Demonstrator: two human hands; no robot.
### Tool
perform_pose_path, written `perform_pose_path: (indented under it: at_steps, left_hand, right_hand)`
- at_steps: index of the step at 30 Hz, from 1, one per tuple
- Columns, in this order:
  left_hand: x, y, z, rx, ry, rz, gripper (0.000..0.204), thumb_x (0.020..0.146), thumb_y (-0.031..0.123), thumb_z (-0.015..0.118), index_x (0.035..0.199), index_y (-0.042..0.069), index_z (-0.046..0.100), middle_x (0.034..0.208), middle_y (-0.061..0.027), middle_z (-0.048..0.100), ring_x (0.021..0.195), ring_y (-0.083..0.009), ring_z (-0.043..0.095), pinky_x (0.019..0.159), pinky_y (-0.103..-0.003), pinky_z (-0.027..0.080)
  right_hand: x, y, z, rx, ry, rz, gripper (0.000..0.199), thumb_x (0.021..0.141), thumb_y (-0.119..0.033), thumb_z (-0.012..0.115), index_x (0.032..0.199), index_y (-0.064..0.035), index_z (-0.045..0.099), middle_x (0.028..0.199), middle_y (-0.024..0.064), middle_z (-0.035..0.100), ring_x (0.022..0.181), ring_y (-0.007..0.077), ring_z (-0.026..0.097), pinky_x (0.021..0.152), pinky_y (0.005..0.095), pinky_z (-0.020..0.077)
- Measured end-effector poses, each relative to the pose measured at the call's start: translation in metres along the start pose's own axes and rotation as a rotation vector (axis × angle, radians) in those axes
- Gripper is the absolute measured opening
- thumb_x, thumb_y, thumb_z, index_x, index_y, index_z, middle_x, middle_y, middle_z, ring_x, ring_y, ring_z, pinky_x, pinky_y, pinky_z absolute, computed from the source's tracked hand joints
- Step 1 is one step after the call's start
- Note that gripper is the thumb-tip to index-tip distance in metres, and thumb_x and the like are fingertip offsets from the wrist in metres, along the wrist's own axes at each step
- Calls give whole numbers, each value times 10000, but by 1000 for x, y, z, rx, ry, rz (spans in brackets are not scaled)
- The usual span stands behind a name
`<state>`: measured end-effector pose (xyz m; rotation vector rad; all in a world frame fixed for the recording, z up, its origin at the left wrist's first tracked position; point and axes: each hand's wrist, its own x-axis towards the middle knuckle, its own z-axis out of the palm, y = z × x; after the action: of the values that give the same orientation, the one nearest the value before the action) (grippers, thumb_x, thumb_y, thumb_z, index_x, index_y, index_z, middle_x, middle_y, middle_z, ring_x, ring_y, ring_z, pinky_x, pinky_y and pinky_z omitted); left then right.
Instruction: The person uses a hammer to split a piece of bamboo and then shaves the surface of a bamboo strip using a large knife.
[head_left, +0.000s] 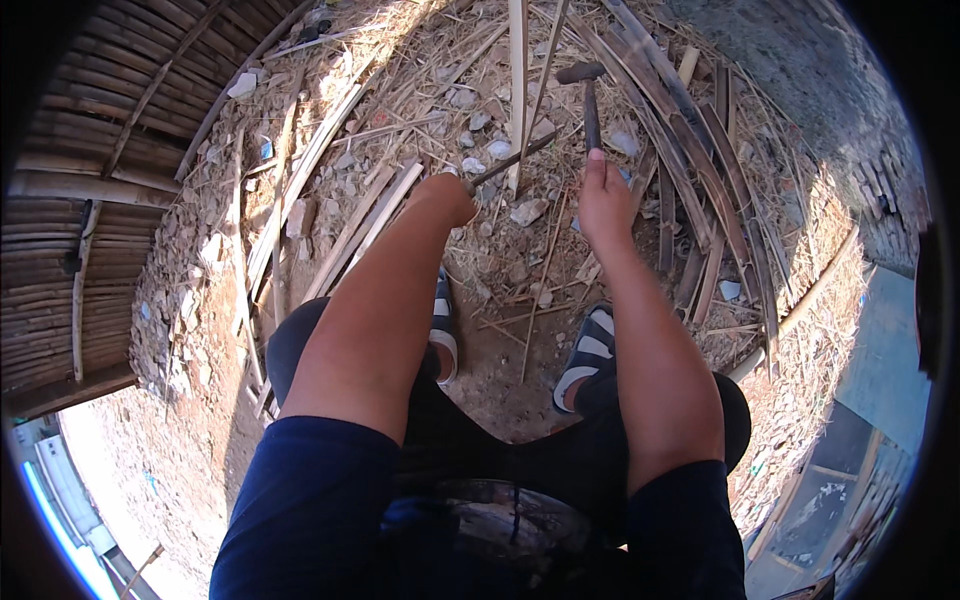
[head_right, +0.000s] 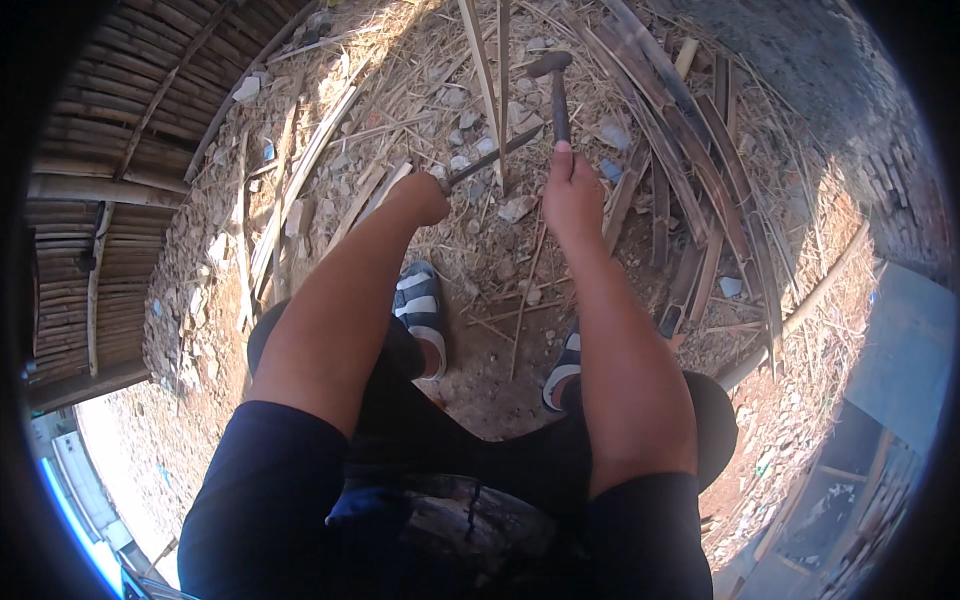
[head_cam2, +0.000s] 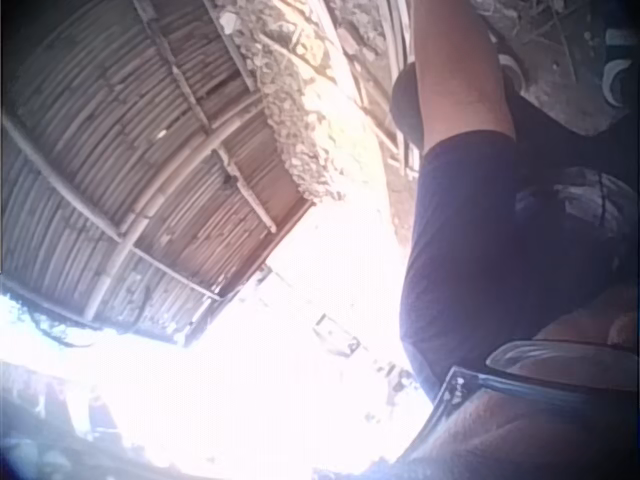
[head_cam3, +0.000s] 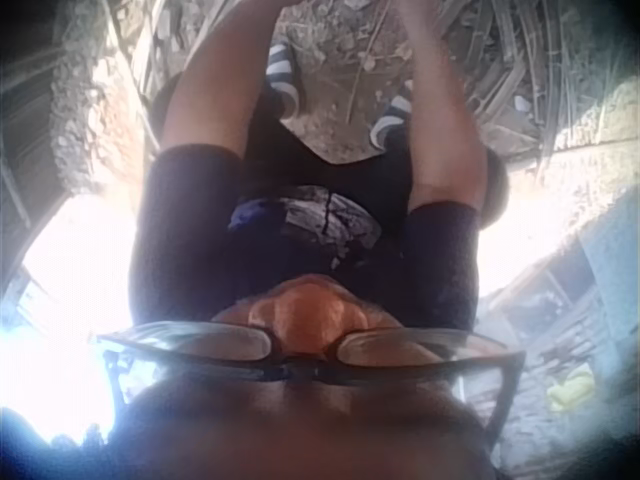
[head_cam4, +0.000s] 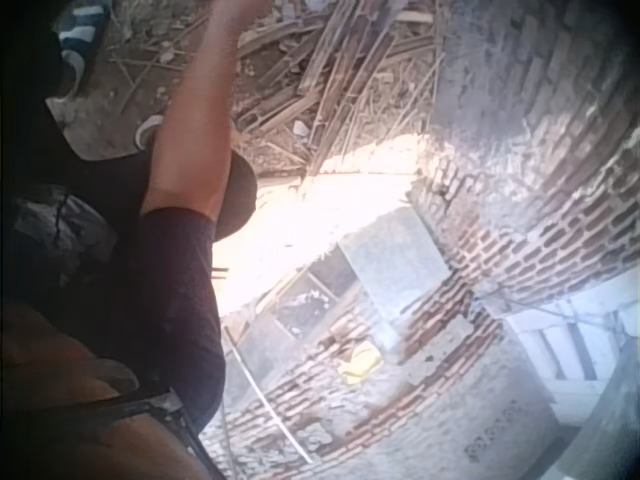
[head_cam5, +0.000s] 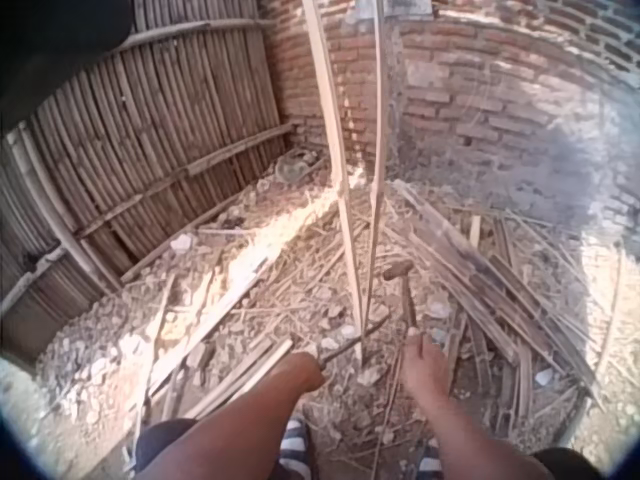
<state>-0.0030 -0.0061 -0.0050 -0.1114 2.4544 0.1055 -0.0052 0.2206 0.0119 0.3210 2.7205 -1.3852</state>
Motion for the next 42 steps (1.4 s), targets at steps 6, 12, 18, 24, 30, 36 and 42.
perform_pose_path:
  at_steps: [6, 12, 18, 24, 30, 36, 42]
  left_hand:
    - [13, -5, 9, -43, -11, -31, 426, 856, 194, 589, 1270, 235, 679, 1270, -108, 663, 1170, -300, 645, 963, -416, 534]
    - [34, -18, 31, -121, 37, -125, 367, 864, 216, 597, 1211, 184, 711, 1235, -118, 680, 1144, -305, 658, 957, -412, 533]
    - [36, -16, 29, -105, 29, -65, 366, 865, 234, 610, 1207, 153, 711, 1256, -129, 672, 1154, -312, 651, 967, -417, 526]
    - [20, -9, 22, -105, 67, -54, 370, 847, 284, 577, 1163, 161, 723, 1147, -152, 706, 1073, -322, 682, 910, -418, 547]
    - [30, -12, 26, -94, 28, -47, 378, 861, 246, 619, 1221, 174, 709, 1272, -128, 665, 1157, -309, 649, 969, -416, 526]
    - [32, -11, 28, -35, 48, -6, 384, 862, 236, 622, 1233, 176, 701, 1255, -123, 675, 1159, -301, 651, 968, -419, 529]
    - [32, -4, 27, -83, 34, -95, 389, 859, 225, 635, 1237, 156, 695, 1252, -107, 672, 1160, -298, 650, 971, -421, 531]
  right_hand:
    - [-12, 15, 13, -9, 71, -94, 613, 1055, -529, 350, 1017, 18, 624, 767, 198, 642, 701, 417, 618, 683, 495, 473]
    - [-3, 59, 42, -269, -158, -51, 633, 1046, -545, 354, 999, 27, 621, 833, 227, 644, 778, 462, 616, 723, 503, 481]
    - [3, -2, 4, 84, 91, -52, 581, 1046, -509, 370, 999, 8, 629, 861, 228, 664, 833, 444, 635, 756, 503, 474]
    - [-5, 36, 20, -168, -71, 0, 558, 1047, -501, 370, 1076, -10, 632, 921, 258, 677, 918, 457, 643, 819, 528, 477]
    - [7, 73, 37, -300, -138, 3, 609, 1051, -534, 337, 970, 5, 608, 787, 184, 653, 771, 393, 643, 716, 493, 469]
    - [16, 7, 9, 195, 97, 6, 583, 1048, -503, 353, 1048, 14, 622, 894, 267, 669, 926, 473, 635, 834, 555, 456]
    - [-5, 71, 43, -229, -47, -23, 600, 1052, -515, 345, 1067, 21, 613, 901, 244, 668, 894, 443, 640, 808, 521, 470]
